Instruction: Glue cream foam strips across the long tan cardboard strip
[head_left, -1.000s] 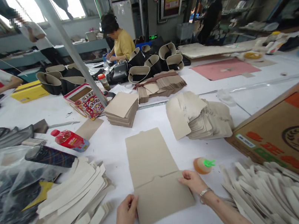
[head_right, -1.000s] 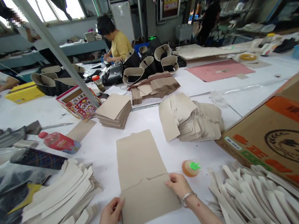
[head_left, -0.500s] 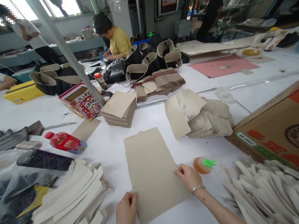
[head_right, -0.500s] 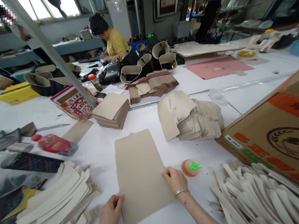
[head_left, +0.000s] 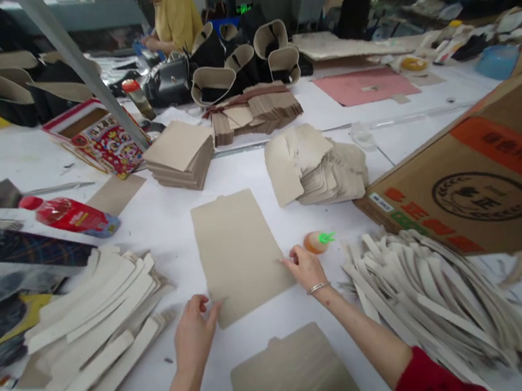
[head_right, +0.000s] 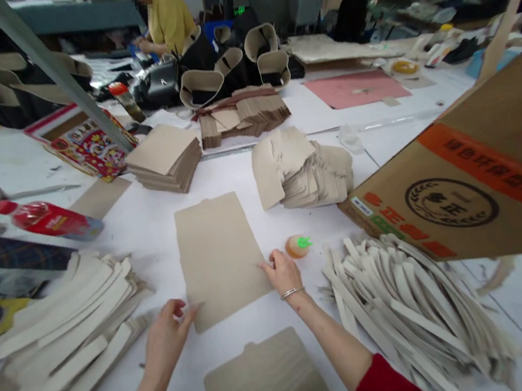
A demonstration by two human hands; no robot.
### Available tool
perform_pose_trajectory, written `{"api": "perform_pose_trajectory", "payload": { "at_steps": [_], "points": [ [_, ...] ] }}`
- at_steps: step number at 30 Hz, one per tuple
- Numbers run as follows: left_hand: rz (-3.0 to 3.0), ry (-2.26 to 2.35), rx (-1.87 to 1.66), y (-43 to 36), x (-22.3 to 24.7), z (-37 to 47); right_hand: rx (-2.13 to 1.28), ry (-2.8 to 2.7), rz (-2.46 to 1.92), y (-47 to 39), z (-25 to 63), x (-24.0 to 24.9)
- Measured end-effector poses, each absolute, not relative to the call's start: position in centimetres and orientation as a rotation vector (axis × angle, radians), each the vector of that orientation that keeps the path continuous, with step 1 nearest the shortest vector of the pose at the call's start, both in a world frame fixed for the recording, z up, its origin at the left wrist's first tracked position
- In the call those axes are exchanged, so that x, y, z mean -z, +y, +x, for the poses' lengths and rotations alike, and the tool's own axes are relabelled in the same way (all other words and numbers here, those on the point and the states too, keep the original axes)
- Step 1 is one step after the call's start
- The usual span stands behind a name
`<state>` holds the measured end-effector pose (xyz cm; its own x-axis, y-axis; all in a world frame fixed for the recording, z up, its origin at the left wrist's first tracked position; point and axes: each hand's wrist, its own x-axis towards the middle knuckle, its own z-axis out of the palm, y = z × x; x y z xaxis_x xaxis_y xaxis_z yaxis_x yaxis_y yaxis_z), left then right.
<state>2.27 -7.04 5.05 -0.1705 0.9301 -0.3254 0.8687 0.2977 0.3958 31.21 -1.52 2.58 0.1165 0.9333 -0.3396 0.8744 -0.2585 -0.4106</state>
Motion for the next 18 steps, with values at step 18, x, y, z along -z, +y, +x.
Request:
{"api": "perform_pose_trajectory", "payload": {
  "at_steps": [18],
  "points": [
    [1.727,1.609,-0.086,-18.7,-4.4,5.4,-1.160,-2.197,-2.118,-13.6,32.0,-3.1]
  ]
}}
